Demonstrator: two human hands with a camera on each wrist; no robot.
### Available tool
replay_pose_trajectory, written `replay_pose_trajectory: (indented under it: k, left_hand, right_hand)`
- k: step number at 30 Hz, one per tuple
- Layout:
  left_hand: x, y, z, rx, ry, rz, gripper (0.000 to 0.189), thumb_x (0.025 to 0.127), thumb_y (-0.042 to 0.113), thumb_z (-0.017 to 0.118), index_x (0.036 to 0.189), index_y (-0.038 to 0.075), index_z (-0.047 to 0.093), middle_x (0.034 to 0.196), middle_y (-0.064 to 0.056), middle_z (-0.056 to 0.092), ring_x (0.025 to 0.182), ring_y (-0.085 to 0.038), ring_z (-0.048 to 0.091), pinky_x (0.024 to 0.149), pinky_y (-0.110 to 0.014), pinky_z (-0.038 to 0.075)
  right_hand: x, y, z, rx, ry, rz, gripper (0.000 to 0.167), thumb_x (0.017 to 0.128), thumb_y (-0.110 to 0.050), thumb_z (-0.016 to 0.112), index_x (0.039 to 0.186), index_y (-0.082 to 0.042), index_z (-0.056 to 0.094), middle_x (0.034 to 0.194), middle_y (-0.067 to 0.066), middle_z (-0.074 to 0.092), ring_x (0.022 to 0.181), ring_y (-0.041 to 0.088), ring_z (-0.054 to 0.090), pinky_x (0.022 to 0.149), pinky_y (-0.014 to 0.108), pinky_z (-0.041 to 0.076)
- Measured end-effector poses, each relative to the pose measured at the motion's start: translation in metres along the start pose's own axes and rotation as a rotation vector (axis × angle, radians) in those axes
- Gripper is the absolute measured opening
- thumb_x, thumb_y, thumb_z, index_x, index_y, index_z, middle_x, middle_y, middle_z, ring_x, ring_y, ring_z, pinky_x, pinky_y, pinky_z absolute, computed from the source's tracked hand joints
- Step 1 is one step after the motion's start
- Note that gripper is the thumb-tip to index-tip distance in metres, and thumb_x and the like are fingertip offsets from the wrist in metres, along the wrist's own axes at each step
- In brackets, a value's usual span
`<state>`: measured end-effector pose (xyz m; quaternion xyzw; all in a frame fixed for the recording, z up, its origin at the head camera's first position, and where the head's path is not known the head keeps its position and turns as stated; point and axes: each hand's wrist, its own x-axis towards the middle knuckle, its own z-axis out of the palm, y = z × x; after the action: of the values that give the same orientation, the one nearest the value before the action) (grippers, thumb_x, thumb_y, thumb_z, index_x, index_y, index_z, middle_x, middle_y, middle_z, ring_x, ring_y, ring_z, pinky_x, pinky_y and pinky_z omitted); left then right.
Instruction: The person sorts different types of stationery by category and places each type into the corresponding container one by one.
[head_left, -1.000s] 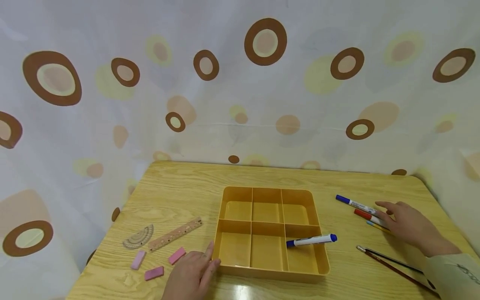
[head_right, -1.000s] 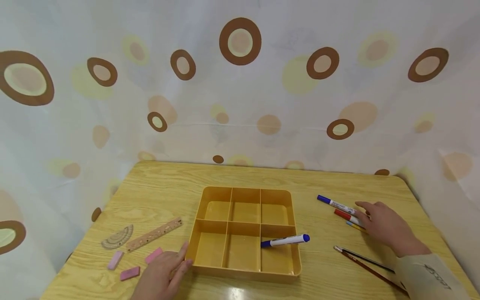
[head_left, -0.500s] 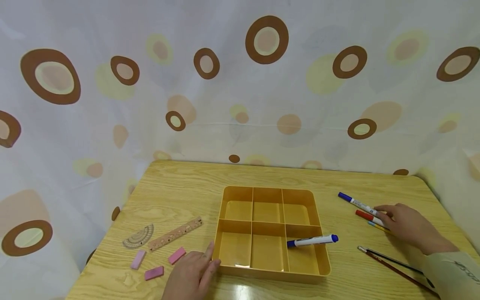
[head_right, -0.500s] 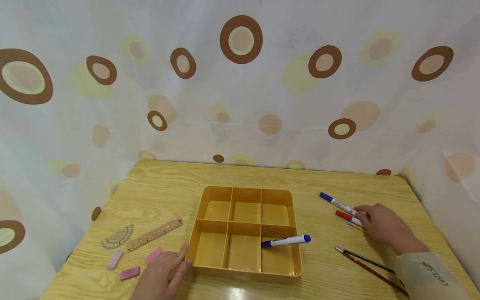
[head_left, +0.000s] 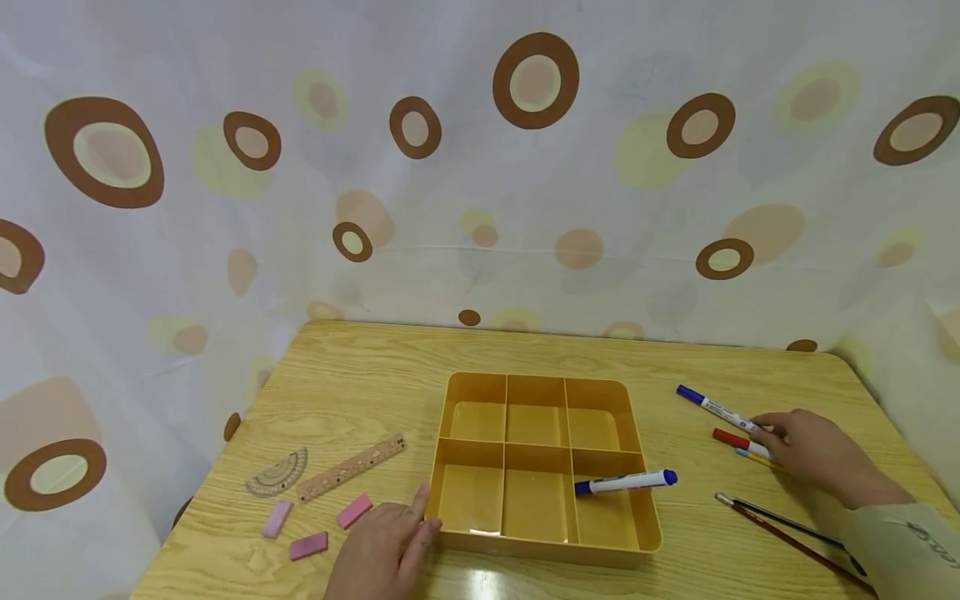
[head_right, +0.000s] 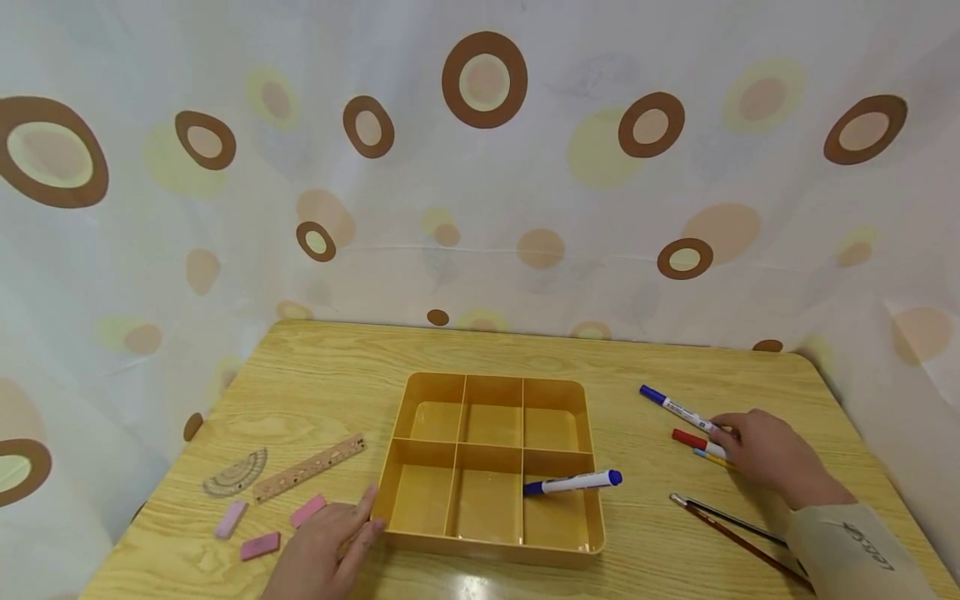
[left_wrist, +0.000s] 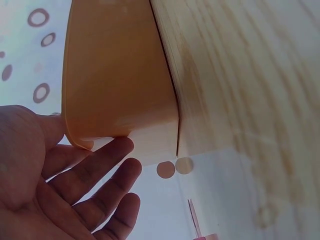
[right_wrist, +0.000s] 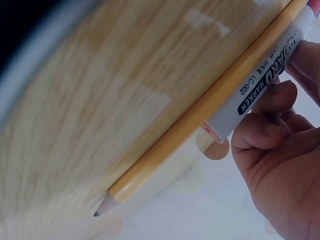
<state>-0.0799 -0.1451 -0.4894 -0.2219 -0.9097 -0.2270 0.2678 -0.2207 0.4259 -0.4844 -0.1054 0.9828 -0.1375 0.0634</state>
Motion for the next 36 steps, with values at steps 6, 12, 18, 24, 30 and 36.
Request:
replay_pose_trajectory:
  k: [6, 12, 18, 24, 30, 36]
  left_hand:
    - [0.000, 0.001, 0.000, -0.004, -0.007, -0.010, 0.038, 0.091, 0.021, 0.079, 0.123, 0.000, 0.075, 0.089, 0.000, 0.079, 0.080, -0.010, 0.071, 0.072, -0.026, 0.060]
    - [-0.001, 0.001, 0.000, -0.020, -0.001, -0.008, 0.037, 0.093, 0.023, 0.077, 0.122, -0.001, 0.075, 0.087, 0.002, 0.078, 0.078, -0.009, 0.070, 0.070, -0.026, 0.060]
    - [0.001, 0.002, -0.002, -0.029, -0.015, -0.023, 0.038, 0.091, 0.020, 0.079, 0.121, -0.002, 0.074, 0.085, 0.004, 0.078, 0.078, -0.008, 0.070, 0.071, -0.025, 0.060]
    - [0.001, 0.004, -0.003, -0.036, -0.045, -0.067, 0.038, 0.093, 0.021, 0.078, 0.123, -0.001, 0.074, 0.088, 0.001, 0.078, 0.080, -0.009, 0.070, 0.073, -0.028, 0.061]
    - [0.001, 0.004, -0.003, -0.046, -0.034, -0.058, 0.037, 0.094, 0.020, 0.077, 0.123, -0.003, 0.073, 0.089, 0.001, 0.079, 0.081, -0.009, 0.071, 0.073, -0.028, 0.061]
    - [0.001, 0.004, -0.002, -0.054, -0.021, -0.042, 0.038, 0.092, 0.019, 0.078, 0.123, -0.003, 0.073, 0.087, 0.004, 0.078, 0.079, -0.008, 0.070, 0.073, -0.027, 0.061]
  right_hand:
    - [-0.001, -0.003, -0.002, -0.008, 0.001, 0.009, 0.041, 0.107, -0.027, 0.058, 0.125, 0.009, 0.067, 0.069, -0.007, 0.059, 0.057, 0.012, 0.043, 0.051, 0.026, 0.033]
    - [-0.009, -0.012, -0.010, -0.036, 0.060, -0.016, 0.037, 0.105, -0.023, 0.062, 0.124, 0.008, 0.069, 0.079, -0.002, 0.068, 0.064, 0.014, 0.045, 0.056, 0.029, 0.035]
    - [-0.028, -0.034, -0.019, -0.038, 0.134, -0.030, 0.036, 0.105, -0.022, 0.063, 0.126, 0.006, 0.069, 0.089, 0.007, 0.068, 0.064, 0.012, 0.043, 0.054, 0.027, 0.034]
    - [-0.048, -0.065, -0.022, -0.065, 0.322, -0.096, 0.028, 0.102, -0.020, 0.068, 0.120, 0.000, 0.074, 0.089, 0.008, 0.065, 0.061, 0.003, 0.040, 0.050, 0.023, 0.034]
    - [-0.066, -0.097, -0.028, -0.062, 0.456, -0.179, 0.020, 0.095, -0.011, 0.075, 0.114, -0.003, 0.077, 0.090, 0.005, 0.061, 0.063, -0.003, 0.037, 0.049, 0.021, 0.034]
    - [-0.079, -0.124, -0.028, -0.043, 0.547, -0.311, 0.020, 0.089, -0.007, 0.081, 0.108, -0.007, 0.079, 0.092, -0.002, 0.058, 0.064, -0.007, 0.034, 0.048, 0.014, 0.031]
